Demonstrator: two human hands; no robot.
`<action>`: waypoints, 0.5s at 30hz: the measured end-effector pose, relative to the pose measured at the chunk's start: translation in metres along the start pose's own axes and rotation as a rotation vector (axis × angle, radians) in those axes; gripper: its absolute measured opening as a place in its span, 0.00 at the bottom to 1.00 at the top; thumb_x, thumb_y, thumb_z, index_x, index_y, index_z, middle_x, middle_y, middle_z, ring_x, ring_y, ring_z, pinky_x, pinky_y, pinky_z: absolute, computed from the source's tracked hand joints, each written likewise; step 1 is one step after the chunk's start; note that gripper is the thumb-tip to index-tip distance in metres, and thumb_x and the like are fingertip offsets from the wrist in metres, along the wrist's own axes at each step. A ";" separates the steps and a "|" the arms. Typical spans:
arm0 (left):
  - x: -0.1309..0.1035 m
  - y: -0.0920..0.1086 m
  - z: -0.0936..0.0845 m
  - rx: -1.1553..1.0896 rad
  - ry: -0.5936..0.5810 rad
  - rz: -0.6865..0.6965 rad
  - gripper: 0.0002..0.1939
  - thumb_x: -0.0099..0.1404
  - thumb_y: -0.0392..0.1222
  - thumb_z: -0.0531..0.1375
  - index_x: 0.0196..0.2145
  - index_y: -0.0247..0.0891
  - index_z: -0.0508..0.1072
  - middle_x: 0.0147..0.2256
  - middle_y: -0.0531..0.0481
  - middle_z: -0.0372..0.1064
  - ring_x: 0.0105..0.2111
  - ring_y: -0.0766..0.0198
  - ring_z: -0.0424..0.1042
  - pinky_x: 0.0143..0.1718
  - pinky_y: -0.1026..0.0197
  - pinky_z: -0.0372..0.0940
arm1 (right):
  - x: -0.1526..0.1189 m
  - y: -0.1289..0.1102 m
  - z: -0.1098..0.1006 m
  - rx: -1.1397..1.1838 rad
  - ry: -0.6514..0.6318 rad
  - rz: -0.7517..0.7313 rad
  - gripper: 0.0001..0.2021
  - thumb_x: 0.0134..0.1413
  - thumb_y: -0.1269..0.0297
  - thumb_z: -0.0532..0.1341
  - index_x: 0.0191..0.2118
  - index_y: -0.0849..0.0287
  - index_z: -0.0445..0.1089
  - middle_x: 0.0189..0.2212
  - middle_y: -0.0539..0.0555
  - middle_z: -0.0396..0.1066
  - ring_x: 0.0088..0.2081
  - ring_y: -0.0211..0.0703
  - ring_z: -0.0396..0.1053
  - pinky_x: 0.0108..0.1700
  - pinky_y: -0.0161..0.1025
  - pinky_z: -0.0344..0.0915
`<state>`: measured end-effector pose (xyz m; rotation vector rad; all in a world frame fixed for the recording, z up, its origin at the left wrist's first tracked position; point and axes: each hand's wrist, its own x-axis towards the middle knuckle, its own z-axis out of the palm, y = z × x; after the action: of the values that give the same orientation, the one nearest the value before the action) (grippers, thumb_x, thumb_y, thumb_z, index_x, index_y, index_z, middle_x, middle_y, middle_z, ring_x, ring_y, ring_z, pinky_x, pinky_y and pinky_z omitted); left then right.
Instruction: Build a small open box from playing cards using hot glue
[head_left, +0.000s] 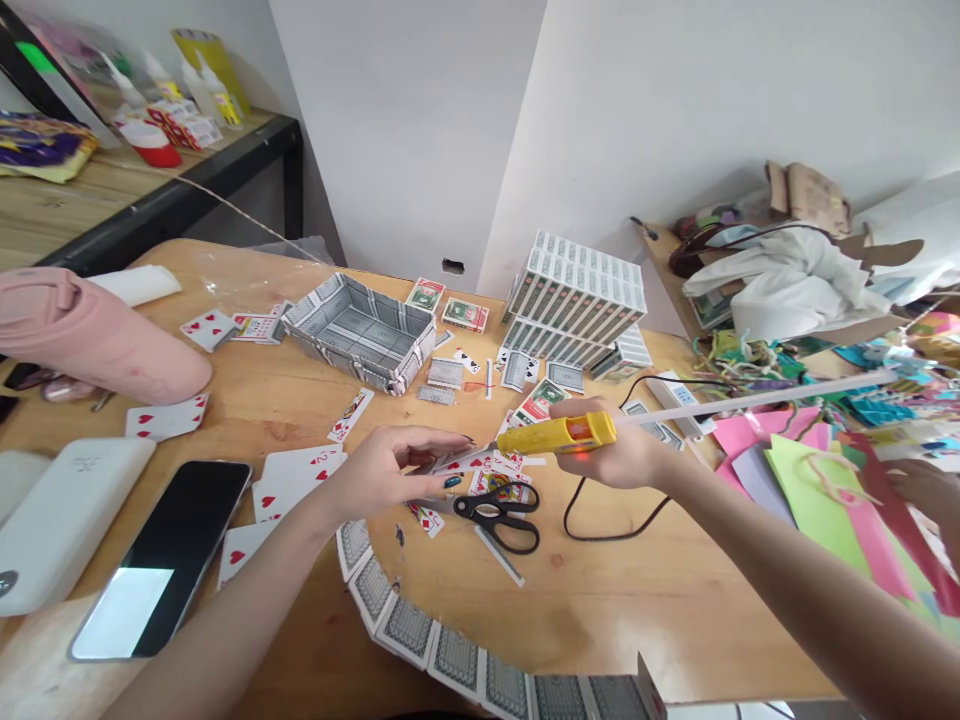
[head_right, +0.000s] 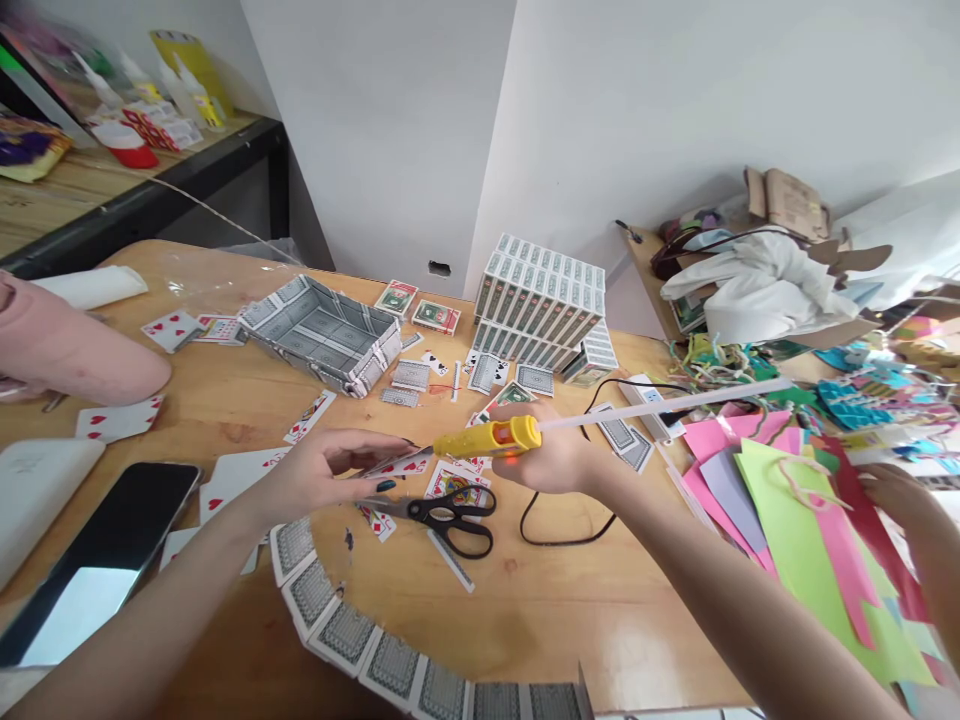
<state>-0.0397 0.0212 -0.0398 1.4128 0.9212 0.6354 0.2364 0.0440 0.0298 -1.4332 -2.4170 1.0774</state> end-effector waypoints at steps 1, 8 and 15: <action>0.000 0.000 0.000 0.007 0.001 0.000 0.22 0.53 0.41 0.66 0.47 0.39 0.75 0.48 0.45 0.73 0.47 0.55 0.73 0.48 0.58 0.69 | 0.000 0.000 0.000 0.001 -0.001 0.013 0.11 0.36 0.69 0.55 0.22 0.55 0.48 0.18 0.43 0.50 0.21 0.33 0.49 0.23 0.33 0.49; -0.001 -0.001 -0.002 0.027 -0.001 0.006 0.22 0.54 0.41 0.65 0.48 0.38 0.75 0.48 0.45 0.74 0.46 0.56 0.73 0.47 0.59 0.69 | -0.004 -0.003 0.000 -0.023 -0.022 0.062 0.08 0.36 0.69 0.54 0.21 0.55 0.50 0.19 0.44 0.54 0.21 0.34 0.52 0.25 0.34 0.51; -0.001 -0.002 -0.002 0.050 0.002 0.006 0.21 0.54 0.40 0.65 0.48 0.40 0.75 0.47 0.46 0.74 0.46 0.56 0.73 0.46 0.59 0.69 | -0.007 0.000 -0.001 0.000 -0.008 0.030 0.08 0.35 0.70 0.54 0.20 0.56 0.50 0.17 0.44 0.52 0.20 0.33 0.50 0.23 0.33 0.50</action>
<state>-0.0422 0.0214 -0.0415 1.4605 0.9409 0.6223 0.2404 0.0387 0.0327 -1.4721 -2.4085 1.0923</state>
